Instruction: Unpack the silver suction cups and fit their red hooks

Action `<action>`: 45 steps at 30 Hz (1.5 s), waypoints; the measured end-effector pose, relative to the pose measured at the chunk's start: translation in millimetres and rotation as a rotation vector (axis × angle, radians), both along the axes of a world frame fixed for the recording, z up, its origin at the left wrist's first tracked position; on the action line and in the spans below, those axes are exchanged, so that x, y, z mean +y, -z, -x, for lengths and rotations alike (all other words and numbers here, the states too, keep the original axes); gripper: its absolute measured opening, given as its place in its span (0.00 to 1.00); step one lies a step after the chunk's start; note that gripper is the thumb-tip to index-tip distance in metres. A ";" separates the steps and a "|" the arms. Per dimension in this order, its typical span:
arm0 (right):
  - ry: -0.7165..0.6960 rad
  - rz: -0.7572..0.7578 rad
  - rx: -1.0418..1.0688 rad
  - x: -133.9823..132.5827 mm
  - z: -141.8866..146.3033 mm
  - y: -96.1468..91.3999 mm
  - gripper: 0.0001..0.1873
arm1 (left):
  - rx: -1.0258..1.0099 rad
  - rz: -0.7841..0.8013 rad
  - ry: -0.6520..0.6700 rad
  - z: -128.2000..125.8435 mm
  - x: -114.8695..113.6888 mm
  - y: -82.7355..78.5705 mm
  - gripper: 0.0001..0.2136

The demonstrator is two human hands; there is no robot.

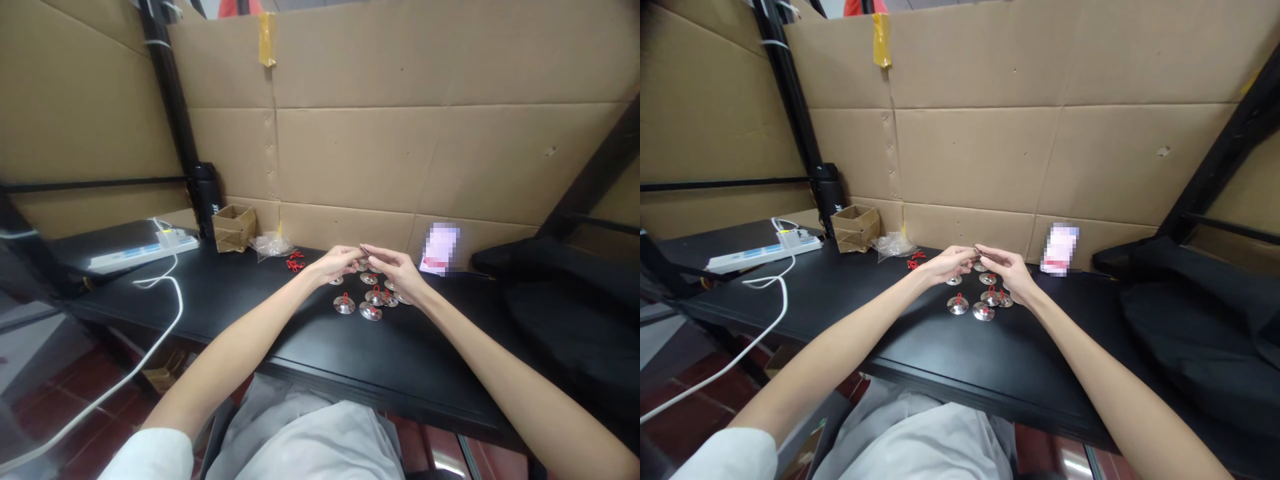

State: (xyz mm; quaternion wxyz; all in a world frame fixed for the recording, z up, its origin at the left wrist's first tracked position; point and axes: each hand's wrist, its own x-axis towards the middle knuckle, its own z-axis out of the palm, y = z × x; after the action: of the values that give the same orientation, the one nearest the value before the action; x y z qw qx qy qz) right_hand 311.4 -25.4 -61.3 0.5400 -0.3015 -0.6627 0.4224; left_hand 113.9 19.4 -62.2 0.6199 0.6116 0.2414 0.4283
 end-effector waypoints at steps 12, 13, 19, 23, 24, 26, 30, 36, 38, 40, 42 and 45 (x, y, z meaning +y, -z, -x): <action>0.108 -0.002 0.048 6.2 -2.1 2.6 0.37 | -0.149 0.170 -0.063 -5.1 -11.5 -6.9 0.06; 0.116 -0.010 0.048 6.2 -1.4 3.0 0.35 | -0.154 0.185 -0.076 -7.1 -13.2 -7.2 0.04; 0.106 -0.056 -0.003 4.7 1.0 0.6 0.30 | -0.188 0.208 -0.150 -15.0 -20.3 -8.7 0.05; 0.131 -0.077 -0.025 2.4 0.3 -2.1 0.29 | -0.258 0.206 -0.202 -14.5 -17.8 -8.7 0.12; 0.125 -0.070 -0.031 1.8 0.2 -2.2 0.29 | -0.267 0.203 -0.204 -14.2 -16.9 -8.5 0.13; 0.115 -0.049 -0.031 0.8 0.6 -1.8 0.29 | -0.271 0.198 -0.203 -13.9 -15.2 -7.5 0.15; 0.127 -0.037 -0.009 0.8 2.9 0.3 0.29 | -0.259 0.199 -0.209 -14.3 -13.8 -6.0 0.19; 0.213 0.012 0.057 7.9 3.5 5.3 0.28 | -0.201 0.202 -0.148 -9.2 -15.4 -8.8 0.06; 0.244 -0.003 0.050 11.2 2.5 8.3 0.28 | -0.154 0.233 -0.084 -8.4 -16.0 -7.0 0.05; 0.267 -0.049 0.020 14.0 1.8 11.5 0.28 | -0.129 0.259 -0.006 -10.3 -16.2 -3.1 0.13; 0.281 -0.085 -0.013 15.6 1.8 13.9 0.29 | -0.145 0.259 0.033 -14.2 -16.3 1.4 0.16; 0.284 -0.104 -0.038 15.4 3.0 15.0 0.29 | -0.205 0.235 0.015 -20.2 -16.4 6.3 0.11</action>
State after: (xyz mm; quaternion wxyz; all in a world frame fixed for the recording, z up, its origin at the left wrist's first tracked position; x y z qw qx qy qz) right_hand 308.4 -10.0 -76.3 0.5966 -0.3717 -0.6443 0.3012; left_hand 134.0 3.0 -68.5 0.7118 0.4896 0.2209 0.4525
